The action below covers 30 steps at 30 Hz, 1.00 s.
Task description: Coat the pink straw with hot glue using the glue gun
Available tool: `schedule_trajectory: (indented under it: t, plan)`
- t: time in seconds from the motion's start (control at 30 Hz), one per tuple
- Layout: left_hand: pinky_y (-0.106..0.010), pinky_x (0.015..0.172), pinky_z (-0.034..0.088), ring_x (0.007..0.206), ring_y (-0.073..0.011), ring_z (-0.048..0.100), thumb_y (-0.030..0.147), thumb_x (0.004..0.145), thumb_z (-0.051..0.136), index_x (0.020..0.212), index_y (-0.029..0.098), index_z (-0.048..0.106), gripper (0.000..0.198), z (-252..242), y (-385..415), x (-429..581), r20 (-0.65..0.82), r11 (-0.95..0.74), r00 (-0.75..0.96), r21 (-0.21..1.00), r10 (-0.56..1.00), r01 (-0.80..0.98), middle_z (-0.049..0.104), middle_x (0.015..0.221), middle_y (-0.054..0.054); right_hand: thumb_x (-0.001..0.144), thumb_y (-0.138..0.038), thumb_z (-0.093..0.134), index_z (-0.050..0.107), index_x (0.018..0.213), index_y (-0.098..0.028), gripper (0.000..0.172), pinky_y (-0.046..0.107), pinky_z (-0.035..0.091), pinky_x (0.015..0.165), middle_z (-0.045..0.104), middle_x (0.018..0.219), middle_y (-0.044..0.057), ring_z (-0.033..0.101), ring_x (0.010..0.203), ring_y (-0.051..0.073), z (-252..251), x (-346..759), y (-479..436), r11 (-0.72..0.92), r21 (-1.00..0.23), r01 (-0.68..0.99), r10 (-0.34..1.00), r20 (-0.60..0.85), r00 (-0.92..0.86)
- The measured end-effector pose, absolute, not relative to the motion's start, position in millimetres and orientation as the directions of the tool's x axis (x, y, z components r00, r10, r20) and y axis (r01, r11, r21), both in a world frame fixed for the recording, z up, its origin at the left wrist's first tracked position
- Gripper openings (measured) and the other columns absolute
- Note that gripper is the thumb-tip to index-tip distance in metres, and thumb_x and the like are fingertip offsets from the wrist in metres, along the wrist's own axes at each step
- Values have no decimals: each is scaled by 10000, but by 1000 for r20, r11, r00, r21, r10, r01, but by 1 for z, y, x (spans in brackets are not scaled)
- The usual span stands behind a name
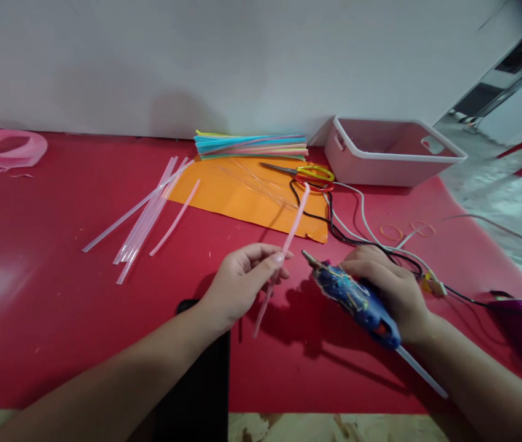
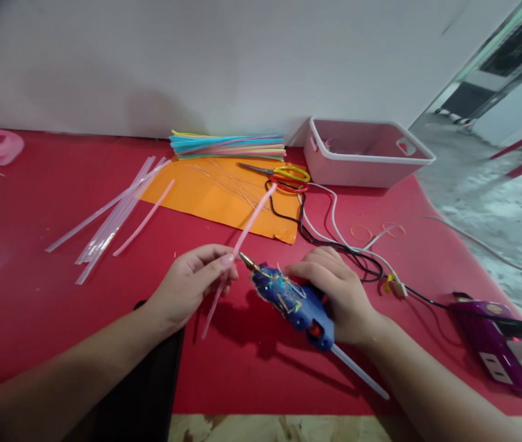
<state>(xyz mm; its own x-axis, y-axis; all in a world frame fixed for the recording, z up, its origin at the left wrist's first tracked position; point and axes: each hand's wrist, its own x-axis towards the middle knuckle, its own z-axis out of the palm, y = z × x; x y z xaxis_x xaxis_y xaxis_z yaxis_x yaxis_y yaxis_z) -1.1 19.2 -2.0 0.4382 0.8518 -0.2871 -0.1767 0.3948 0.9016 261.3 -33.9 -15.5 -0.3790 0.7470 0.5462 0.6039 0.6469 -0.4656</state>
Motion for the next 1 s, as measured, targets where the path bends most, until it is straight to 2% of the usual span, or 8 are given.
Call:
schedule_trajectory:
  t: [0.13, 0.27, 0.37, 0.57, 0.63, 0.7, 0.8, 1.0]
  plan:
    - [-178, 548, 540, 654, -96, 654, 257, 851, 769, 876, 158, 736, 108, -2, 24, -1, -357, 497, 401, 800, 844, -335, 738, 786, -17, 914, -274, 639, 615, 1040, -204, 146, 376, 475, 679, 637, 796, 54, 589, 700, 208, -7, 265, -28, 689, -400, 605, 710, 544, -448]
    - [-211, 560, 595, 686, -116, 680, 215, 842, 771, 877, 155, 719, 87, -1, 25, -1, -351, 513, 422, 775, 836, -370, 745, 821, -28, 946, -273, 625, 611, 1051, -204, 127, 387, 458, 675, 608, 787, 57, 560, 705, 212, -12, 268, -29, 713, -466, 524, 697, 552, -458]
    - [-222, 561, 617, 701, -127, 697, 164, 843, 760, 891, 152, 716, 67, 0, 25, -1, -353, 532, 443, 752, 824, -390, 750, 832, -34, 1019, -356, 526, 626, 1094, -190, 208, 423, 460, 727, 618, 810, 73, 569, 720, 223, -17, 266, -31, 725, -509, 464, 688, 524, -501]
    - [-262, 549, 646, 727, -156, 712, 118, 860, 711, 892, 143, 713, 40, 0, 27, -1, -375, 553, 445, 738, 813, -388, 760, 871, -62, 1012, -410, 542, 639, 1105, -208, 242, 406, 430, 744, 619, 799, 64, 538, 715, 218, -16, 268, -31, 706, -527, 474, 704, 445, -553]
    - [-269, 532, 641, 736, -169, 712, 159, 883, 693, 893, 136, 720, 36, 0, 28, -1, -388, 560, 435, 725, 813, -400, 758, 879, -77, 1014, -420, 541, 639, 1106, -206, 253, 400, 420, 745, 619, 796, 60, 528, 705, 212, -15, 268, -30, 713, -514, 477, 695, 431, -575]
    - [-263, 521, 627, 740, -174, 707, 233, 910, 678, 895, 130, 735, 118, -2, 28, 0, -399, 567, 423, 708, 813, -422, 752, 878, -90, 1013, -412, 545, 637, 1104, -201, 247, 392, 411, 742, 614, 796, 55, 524, 704, 207, -15, 269, -29, 716, -513, 474, 690, 419, -590]
    - [-226, 519, 594, 702, -142, 672, 316, 876, 746, 838, 132, 750, 188, -3, 29, 0, -397, 556, 411, 721, 821, -413, 736, 859, -74, 998, -406, 577, 634, 1105, -194, 243, 380, 398, 731, 602, 794, 48, 517, 707, 202, -16, 268, -29, 715, -522, 465, 688, 403, -604]
    - [-198, 497, 531, 591, -94, 586, 274, 799, 813, 757, 132, 742, 164, -3, 29, 2, -416, 535, 359, 763, 836, -363, 658, 689, -12, 993, -446, 567, 629, 1102, -198, 278, 386, 395, 742, 588, 773, 42, 515, 699, 204, -17, 266, -30, 725, -514, 459, 676, 402, -617]
